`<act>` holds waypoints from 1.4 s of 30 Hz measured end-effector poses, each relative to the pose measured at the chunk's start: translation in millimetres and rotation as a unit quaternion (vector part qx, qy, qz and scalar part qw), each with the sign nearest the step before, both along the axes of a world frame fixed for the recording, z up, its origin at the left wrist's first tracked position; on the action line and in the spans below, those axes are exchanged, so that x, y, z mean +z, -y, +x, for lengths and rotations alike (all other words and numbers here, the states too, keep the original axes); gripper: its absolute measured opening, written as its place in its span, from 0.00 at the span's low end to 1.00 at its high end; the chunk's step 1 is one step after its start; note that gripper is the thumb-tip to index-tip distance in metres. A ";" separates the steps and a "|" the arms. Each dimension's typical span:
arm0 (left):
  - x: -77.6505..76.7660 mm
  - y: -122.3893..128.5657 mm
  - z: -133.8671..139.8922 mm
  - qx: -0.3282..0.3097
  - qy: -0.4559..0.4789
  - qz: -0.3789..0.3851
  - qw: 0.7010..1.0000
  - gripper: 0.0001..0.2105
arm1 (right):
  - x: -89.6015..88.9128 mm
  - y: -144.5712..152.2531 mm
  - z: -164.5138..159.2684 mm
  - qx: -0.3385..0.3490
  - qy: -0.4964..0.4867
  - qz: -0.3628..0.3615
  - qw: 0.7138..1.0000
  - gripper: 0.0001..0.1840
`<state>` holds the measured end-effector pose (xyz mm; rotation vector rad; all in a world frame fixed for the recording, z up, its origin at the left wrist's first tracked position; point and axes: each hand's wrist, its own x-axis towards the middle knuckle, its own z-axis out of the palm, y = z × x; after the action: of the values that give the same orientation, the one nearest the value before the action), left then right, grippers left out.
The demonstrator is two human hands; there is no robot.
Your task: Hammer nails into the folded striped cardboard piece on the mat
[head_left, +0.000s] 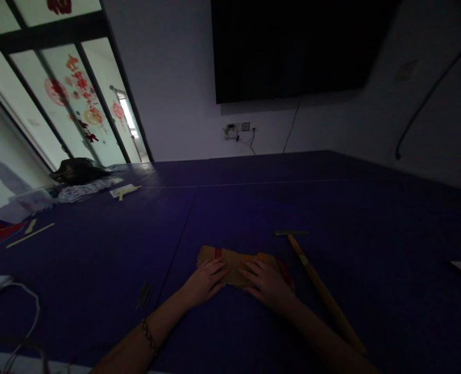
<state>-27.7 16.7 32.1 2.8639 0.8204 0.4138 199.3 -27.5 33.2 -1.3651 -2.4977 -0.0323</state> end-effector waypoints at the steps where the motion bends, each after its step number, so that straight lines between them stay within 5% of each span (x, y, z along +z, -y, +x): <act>1: -0.5 0.0 0.2 0.000 -0.001 0.002 1.000 0.18 | -0.7 -0.2 -0.1 -0.001 -0.001 -0.002 1.000 0.21; 10: 2.7 1.1 0.9 0.002 0.012 0.005 1.000 0.18 | 4.1 2.2 10.9 -0.046 -0.081 0.010 0.996 0.25; 19: 4.1 -5.4 1.5 0.042 0.058 -0.042 0.997 0.14 | 1.6 2.1 5.8 0.000 -0.043 -0.031 0.999 0.20; 22: 13.0 -16.6 9.1 0.056 0.051 -0.063 0.995 0.10 | 0.3 -0.3 4.2 0.003 -0.031 -0.034 0.999 0.17; 26: 30.3 -39.1 22.8 0.061 -0.003 -0.119 0.991 0.22 | 2.5 1.2 2.6 -0.008 -0.024 -0.005 1.000 0.15; 30: 42.0 -55.3 35.4 0.059 -0.060 -0.152 0.985 0.20 | 5.7 15.0 -10.1 0.004 -0.024 0.014 1.000 0.10; 36: 57.1 -51.8 47.0 0.147 -0.170 -0.148 0.963 0.27 | 4.2 31.4 -36.7 -0.081 -0.086 -0.077 0.990 0.12; 42: 63.1 -40.2 48.4 0.240 -0.210 -0.229 0.920 0.27 | 4.3 18.0 -31.9 -0.135 -0.250 -0.142 0.948 0.14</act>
<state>20.7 56.9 95.2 2.3114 1.4742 -0.3356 167.3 -45.5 37.5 -1.5780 -1.9334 0.5647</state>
